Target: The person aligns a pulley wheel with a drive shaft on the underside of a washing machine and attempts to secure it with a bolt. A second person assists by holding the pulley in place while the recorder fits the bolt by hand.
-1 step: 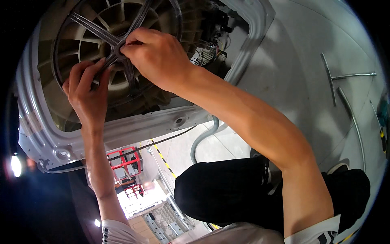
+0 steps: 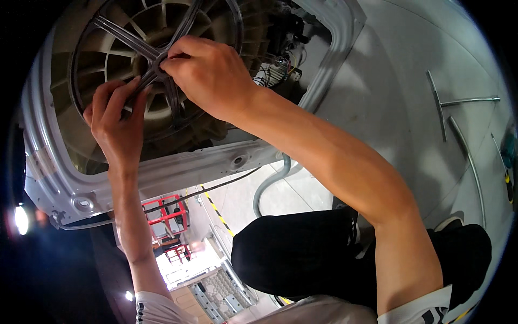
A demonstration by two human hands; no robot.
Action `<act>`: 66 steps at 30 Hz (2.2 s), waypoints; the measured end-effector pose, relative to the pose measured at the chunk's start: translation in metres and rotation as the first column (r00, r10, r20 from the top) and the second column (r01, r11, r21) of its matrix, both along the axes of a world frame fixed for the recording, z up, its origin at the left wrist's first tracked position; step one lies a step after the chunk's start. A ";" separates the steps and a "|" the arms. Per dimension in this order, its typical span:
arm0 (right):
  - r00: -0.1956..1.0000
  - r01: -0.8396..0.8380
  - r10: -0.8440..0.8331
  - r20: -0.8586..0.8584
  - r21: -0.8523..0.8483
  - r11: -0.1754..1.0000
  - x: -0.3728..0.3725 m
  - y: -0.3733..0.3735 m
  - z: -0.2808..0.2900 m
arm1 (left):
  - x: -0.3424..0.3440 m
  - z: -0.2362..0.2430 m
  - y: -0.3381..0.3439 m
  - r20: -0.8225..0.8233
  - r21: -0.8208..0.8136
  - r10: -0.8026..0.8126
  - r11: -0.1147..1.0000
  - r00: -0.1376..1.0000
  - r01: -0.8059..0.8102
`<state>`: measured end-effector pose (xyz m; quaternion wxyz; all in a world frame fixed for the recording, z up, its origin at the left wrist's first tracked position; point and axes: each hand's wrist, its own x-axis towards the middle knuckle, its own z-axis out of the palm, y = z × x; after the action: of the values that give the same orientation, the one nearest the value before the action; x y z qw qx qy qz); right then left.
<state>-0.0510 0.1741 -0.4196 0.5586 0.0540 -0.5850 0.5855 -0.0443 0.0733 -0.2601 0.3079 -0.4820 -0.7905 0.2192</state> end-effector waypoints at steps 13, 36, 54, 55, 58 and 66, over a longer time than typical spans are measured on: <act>0.990 -0.108 0.110 0.083 -0.034 0.994 0.008 0.005 0.005 | 0.000 0.000 0.000 0.003 -0.015 0.038 0.999 0.999 -0.038; 0.862 -0.219 0.007 0.507 0.361 0.907 0.019 0.025 0.027 | 0.001 0.002 0.002 0.012 -0.012 0.074 0.997 0.997 -0.074; 0.947 -0.121 0.083 0.311 0.105 0.987 0.013 0.019 0.017 | 0.002 0.001 0.001 0.005 -0.022 0.086 0.996 0.996 -0.086; 0.979 -0.060 0.040 0.202 0.092 0.994 0.010 0.018 0.015 | 0.002 0.001 0.001 0.004 -0.023 0.084 0.996 0.996 -0.084; 0.994 -0.052 0.043 0.102 0.094 0.994 0.007 0.013 0.008 | 0.000 0.000 0.003 0.002 -0.015 0.065 0.998 0.998 -0.065; 0.998 -0.053 0.052 0.020 0.046 0.998 0.002 0.010 0.004 | 0.001 0.000 0.003 0.003 -0.009 0.060 0.998 0.998 -0.059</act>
<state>-0.0488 0.1842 -0.4153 0.5364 0.0769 -0.6020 0.5865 -0.0430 0.0758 -0.2600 0.2978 -0.4600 -0.8040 0.2310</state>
